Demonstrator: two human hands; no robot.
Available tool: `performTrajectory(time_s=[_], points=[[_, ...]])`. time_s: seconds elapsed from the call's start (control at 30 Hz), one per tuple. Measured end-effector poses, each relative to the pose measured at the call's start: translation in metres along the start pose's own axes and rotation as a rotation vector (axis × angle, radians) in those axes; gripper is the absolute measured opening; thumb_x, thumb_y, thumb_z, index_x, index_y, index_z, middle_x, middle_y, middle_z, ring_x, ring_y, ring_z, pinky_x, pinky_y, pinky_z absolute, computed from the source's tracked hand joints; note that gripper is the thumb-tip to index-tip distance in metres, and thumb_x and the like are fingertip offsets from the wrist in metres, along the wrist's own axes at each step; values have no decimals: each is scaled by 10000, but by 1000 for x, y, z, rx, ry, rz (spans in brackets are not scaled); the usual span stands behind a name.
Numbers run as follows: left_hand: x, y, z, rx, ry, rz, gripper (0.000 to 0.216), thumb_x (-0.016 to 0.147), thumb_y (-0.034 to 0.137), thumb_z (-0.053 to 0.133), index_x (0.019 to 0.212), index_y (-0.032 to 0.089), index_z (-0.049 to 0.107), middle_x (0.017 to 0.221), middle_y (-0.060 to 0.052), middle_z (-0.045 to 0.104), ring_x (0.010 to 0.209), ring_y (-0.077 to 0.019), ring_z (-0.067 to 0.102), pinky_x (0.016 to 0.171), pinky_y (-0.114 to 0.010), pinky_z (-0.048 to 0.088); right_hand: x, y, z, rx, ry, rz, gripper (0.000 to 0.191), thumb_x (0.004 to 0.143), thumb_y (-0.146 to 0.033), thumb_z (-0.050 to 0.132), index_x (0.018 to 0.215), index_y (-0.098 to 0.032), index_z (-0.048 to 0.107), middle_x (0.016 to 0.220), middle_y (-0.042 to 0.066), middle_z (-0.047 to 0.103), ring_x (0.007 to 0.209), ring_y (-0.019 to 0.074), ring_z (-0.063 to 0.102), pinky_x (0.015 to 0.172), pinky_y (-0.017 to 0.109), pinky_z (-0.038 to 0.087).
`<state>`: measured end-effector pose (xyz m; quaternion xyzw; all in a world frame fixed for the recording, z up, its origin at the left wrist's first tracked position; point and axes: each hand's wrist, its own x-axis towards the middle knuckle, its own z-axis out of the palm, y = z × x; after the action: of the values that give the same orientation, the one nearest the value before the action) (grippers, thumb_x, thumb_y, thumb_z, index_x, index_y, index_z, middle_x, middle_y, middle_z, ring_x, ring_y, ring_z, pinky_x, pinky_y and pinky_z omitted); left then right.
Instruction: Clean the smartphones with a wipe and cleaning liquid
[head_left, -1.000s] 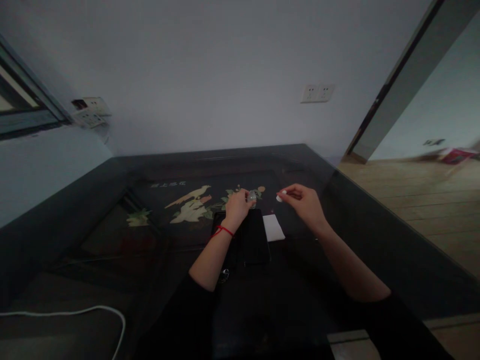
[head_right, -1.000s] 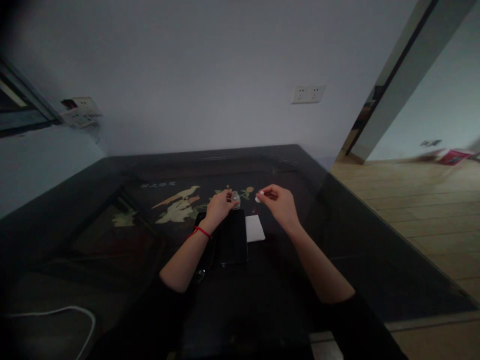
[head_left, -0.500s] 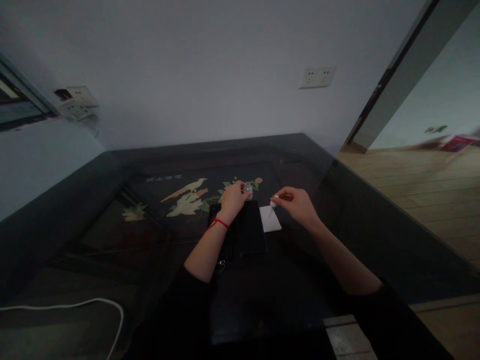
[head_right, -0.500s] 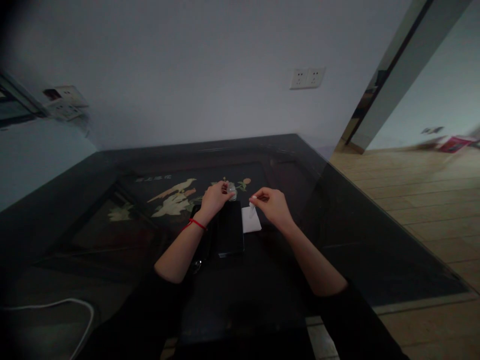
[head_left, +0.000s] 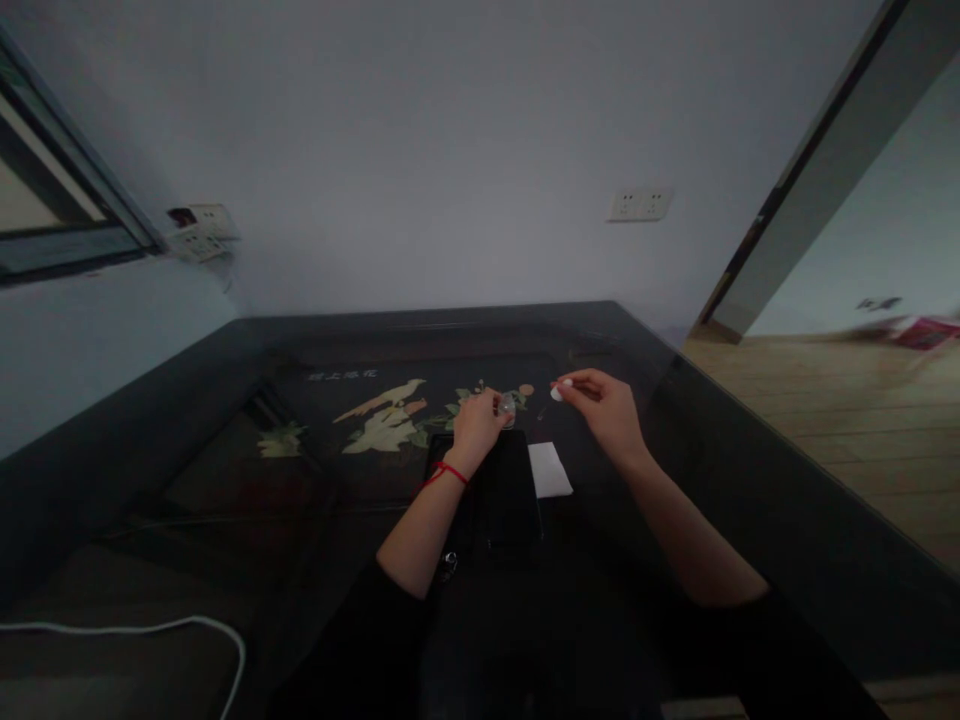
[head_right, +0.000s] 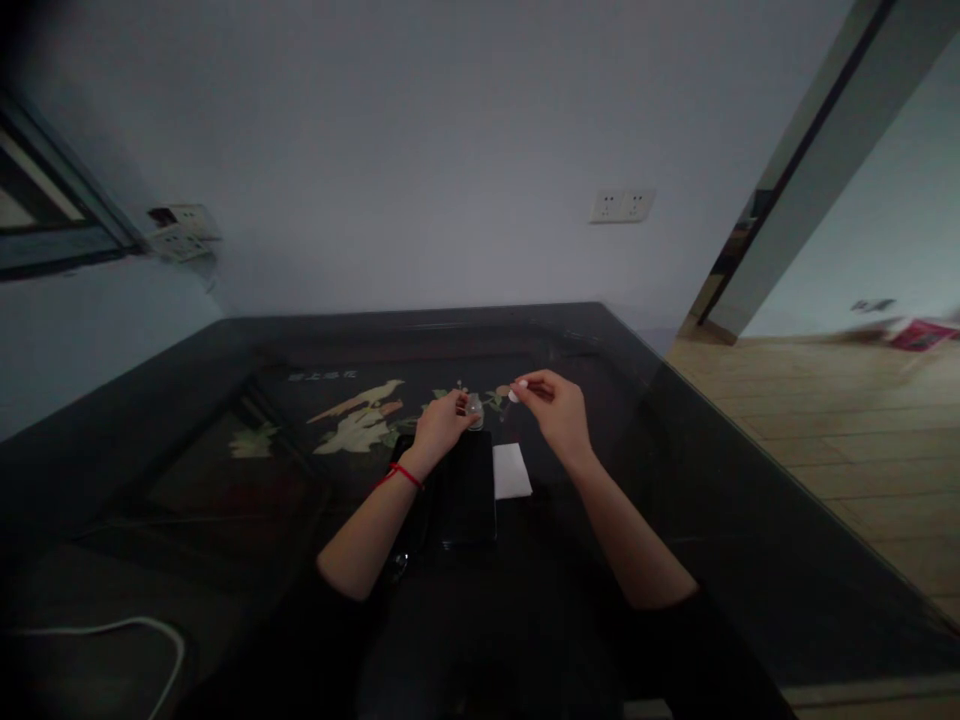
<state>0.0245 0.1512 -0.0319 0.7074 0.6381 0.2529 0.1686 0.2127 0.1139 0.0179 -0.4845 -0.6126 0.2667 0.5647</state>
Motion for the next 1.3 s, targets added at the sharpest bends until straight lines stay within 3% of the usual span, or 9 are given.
performTrajectory(time_s=[0.17,0.37,0.63,0.8,0.93,1.1,1.2,1.3], points=[[-2,3,-2,8,-3,1,251,789,317,684,1009,215,619,1009,-58,705,945,-185,647,760,-265,458,30,-16,32,1,72,-113,224,745,-374,672,836,-170,670,833,71,736,792,208,701,777,350,541],[-4,4,-2,20,-9,13,263,800,333,675,1024,209,614,1024,-78,696,976,-192,638,804,-282,450,32,2,63,-70,49,-127,178,757,-340,639,802,-170,667,776,66,728,739,210,701,715,333,548],[-3,2,-1,50,-17,13,274,804,348,666,1033,209,610,1032,-75,690,972,-201,636,779,-280,458,34,36,72,-229,-121,-59,156,747,-225,648,890,-189,700,823,53,745,784,194,709,754,316,546],[-3,3,-2,77,-36,9,282,818,356,651,1053,209,599,1031,-77,690,977,-202,640,789,-281,463,32,37,74,-355,-230,-3,130,777,-180,626,872,-200,713,872,50,753,814,179,709,767,286,532],[-4,4,-4,92,-39,3,303,834,373,631,1085,210,586,1071,-90,680,1016,-206,633,822,-290,463,28,29,75,-512,-212,29,53,788,-261,660,809,-215,677,842,52,736,838,217,689,773,326,509],[-4,5,-4,106,-41,-12,318,849,378,607,1111,199,582,1102,-112,671,1016,-207,636,822,-291,467,23,25,80,-654,-148,64,289,818,-465,639,888,-185,633,850,128,706,862,290,668,765,399,484],[-4,5,-4,107,-43,-12,315,841,380,617,1098,199,589,1075,-109,679,1004,-208,639,821,-293,467,27,27,76,-629,-204,29,310,823,-472,634,974,-201,640,928,103,715,879,253,667,770,354,484],[-4,5,-5,99,-43,-1,302,831,370,633,1083,209,588,1065,-89,684,1006,-206,635,824,-296,465,34,30,69,-568,-299,-28,167,835,-344,636,948,-229,679,954,39,731,880,185,669,773,274,480]])
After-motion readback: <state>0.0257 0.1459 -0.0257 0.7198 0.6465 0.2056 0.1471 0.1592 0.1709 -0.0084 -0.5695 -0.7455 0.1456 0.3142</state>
